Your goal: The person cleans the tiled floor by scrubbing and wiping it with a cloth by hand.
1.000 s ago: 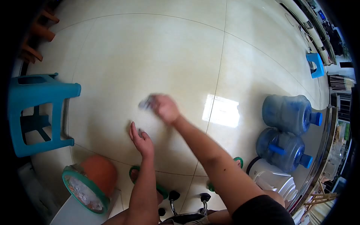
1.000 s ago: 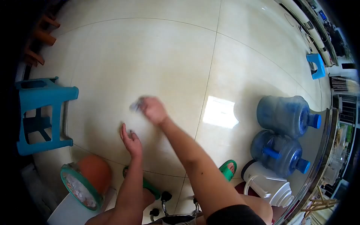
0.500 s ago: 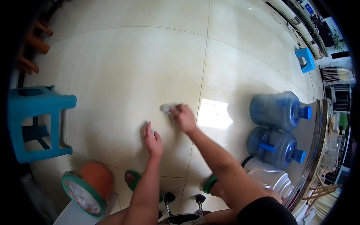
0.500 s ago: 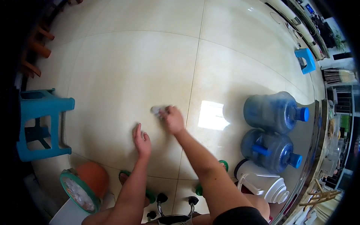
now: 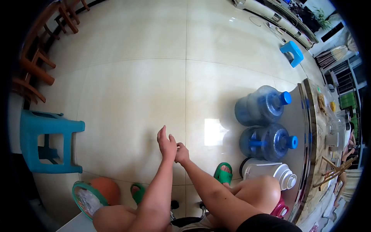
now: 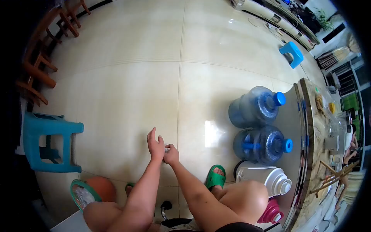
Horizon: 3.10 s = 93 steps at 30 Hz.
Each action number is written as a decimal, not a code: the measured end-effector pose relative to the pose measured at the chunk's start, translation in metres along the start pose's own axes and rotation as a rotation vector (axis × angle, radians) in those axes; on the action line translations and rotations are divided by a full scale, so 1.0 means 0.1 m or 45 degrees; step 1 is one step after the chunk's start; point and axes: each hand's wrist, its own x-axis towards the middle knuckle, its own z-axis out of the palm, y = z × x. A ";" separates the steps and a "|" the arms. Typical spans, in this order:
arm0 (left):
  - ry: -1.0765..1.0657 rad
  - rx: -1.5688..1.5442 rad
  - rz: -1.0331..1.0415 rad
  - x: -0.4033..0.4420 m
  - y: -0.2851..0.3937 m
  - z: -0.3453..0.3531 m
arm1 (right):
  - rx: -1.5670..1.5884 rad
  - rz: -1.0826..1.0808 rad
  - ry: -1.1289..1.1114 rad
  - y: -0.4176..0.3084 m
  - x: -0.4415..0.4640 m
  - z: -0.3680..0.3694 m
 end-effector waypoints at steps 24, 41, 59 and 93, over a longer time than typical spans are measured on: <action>-0.495 -0.043 -0.096 -1.15 0.19 -0.26 | 0.811 -0.068 -0.037 -0.05 -0.93 -0.74; -0.372 -0.479 -0.039 -1.40 0.19 -0.76 | 0.785 -0.239 -0.131 -0.47 -1.45 -0.74; -0.099 -0.396 -0.356 -0.84 -0.17 -0.05 | 0.687 -0.005 -0.025 -0.42 -0.86 -0.59; -0.215 -0.395 -0.446 0.41 0.51 0.09 | 0.808 0.007 0.222 -1.31 0.12 -0.59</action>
